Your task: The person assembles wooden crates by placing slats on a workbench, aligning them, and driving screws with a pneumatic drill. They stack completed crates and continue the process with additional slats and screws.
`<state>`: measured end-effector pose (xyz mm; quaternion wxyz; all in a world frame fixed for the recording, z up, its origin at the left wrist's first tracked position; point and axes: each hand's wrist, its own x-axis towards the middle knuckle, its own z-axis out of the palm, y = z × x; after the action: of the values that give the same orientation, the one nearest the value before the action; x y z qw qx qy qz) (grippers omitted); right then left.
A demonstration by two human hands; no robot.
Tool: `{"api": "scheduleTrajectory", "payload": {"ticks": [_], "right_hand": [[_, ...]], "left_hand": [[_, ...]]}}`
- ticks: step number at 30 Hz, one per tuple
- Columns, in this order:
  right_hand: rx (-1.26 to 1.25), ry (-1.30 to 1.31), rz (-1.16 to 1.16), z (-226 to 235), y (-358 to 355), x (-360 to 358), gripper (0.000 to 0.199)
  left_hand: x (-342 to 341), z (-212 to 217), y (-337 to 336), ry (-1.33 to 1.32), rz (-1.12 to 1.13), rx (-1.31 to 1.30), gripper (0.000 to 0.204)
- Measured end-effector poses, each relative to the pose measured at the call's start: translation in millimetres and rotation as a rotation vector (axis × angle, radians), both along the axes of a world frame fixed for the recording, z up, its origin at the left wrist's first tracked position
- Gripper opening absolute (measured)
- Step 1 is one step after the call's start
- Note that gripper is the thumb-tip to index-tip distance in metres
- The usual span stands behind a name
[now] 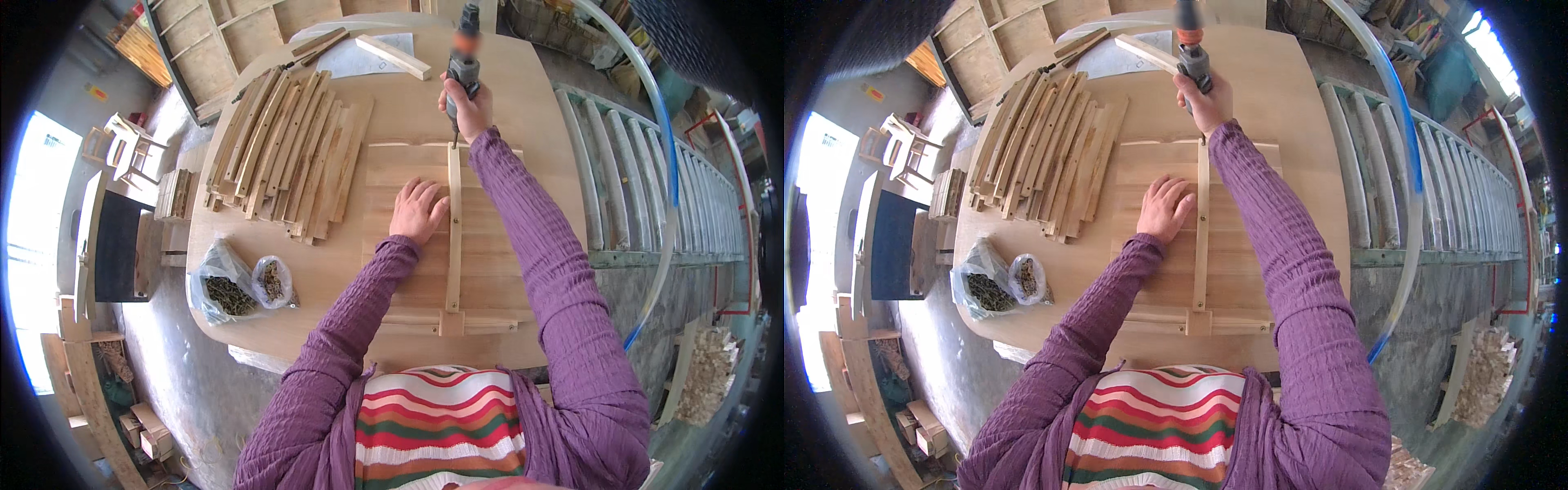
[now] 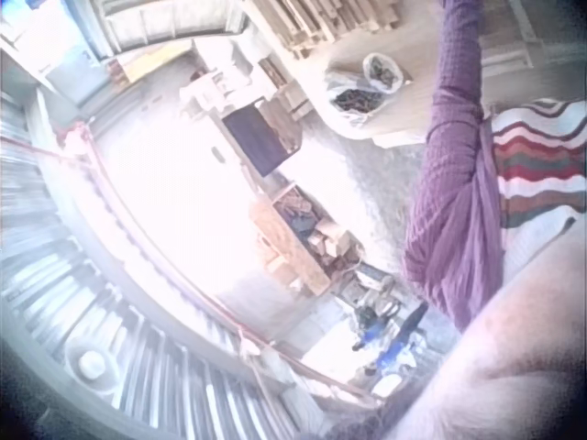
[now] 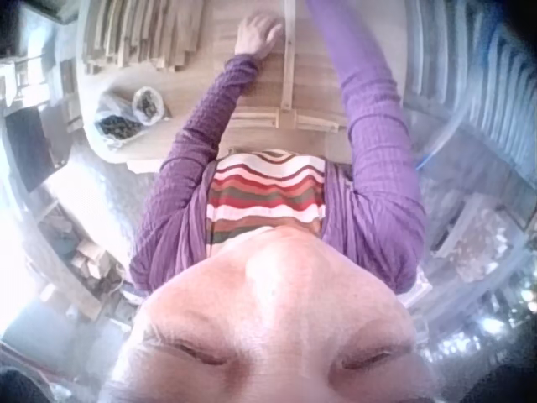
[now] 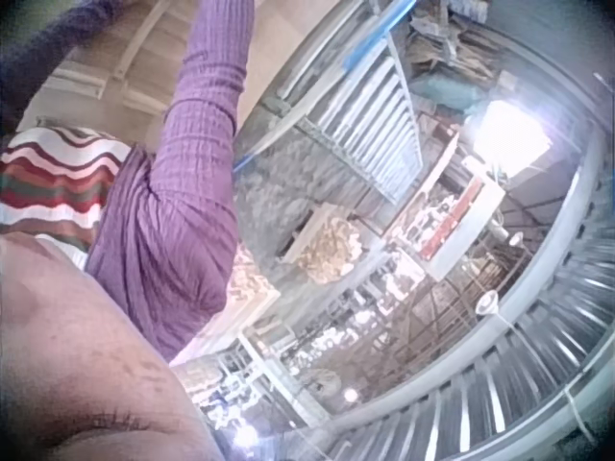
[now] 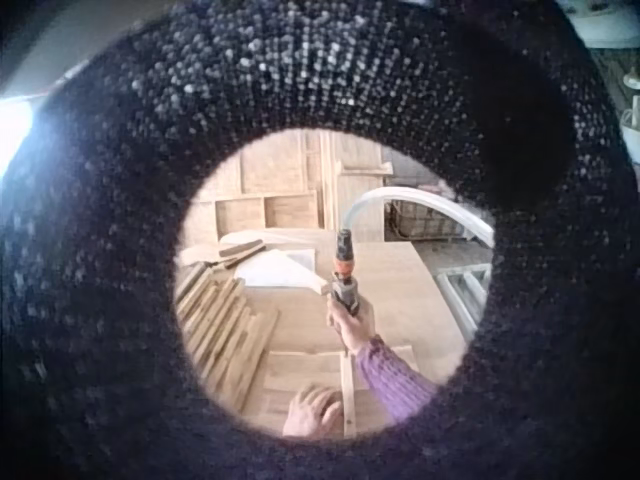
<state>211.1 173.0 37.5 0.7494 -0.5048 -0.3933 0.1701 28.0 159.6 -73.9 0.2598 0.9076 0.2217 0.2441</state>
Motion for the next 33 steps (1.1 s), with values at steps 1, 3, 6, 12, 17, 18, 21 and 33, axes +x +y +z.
{"api": "scheduleTrajectory", "payload": {"ticks": [1, 3, 6, 12, 17, 18, 21, 33], "right_hand": [[0.036, 0.030, -0.007, 2.5, -2.3, -3.4, 0.032], [0.117, 0.020, -0.019, 11.8, -8.7, -1.8, 0.031], [0.247, -0.073, -0.002, 35.0, -32.8, 1.6, 0.034], [0.312, -0.018, 0.015, 30.7, -139.4, -15.0, 0.068], [0.272, -0.022, -0.194, 4.2, -231.5, -53.9, 0.076], [0.264, -0.039, -0.238, 0.9, -247.7, -58.8, 0.075], [0.085, -0.078, -0.327, 0.4, -296.0, -69.7, 0.075], [0.100, 0.325, -0.261, -42.4, -409.3, -143.9, 0.060]], "left_hand": [[-1.0, 0.4, -0.2, 0.007, 0.008, 0.009, 0.041], [0.1, 1.8, 1.6, -0.027, 0.006, -0.018, 0.038], [-2.1, 0.6, 2.6, -0.057, 0.001, -0.070, 0.035], [-1.3, -0.5, 0.4, -0.108, 0.018, -0.024, 0.027], [-0.2, -1.2, -0.3, -0.118, -0.027, -0.022, 0.025], [0.5, -1.6, 0.2, -0.127, -0.032, -0.043, 0.025], [-0.3, -5.3, 4.8, -0.161, -0.026, -0.114, 0.027], [-118.2, -1.2, -20.6, -0.023, 0.195, -0.424, 0.028]]}}
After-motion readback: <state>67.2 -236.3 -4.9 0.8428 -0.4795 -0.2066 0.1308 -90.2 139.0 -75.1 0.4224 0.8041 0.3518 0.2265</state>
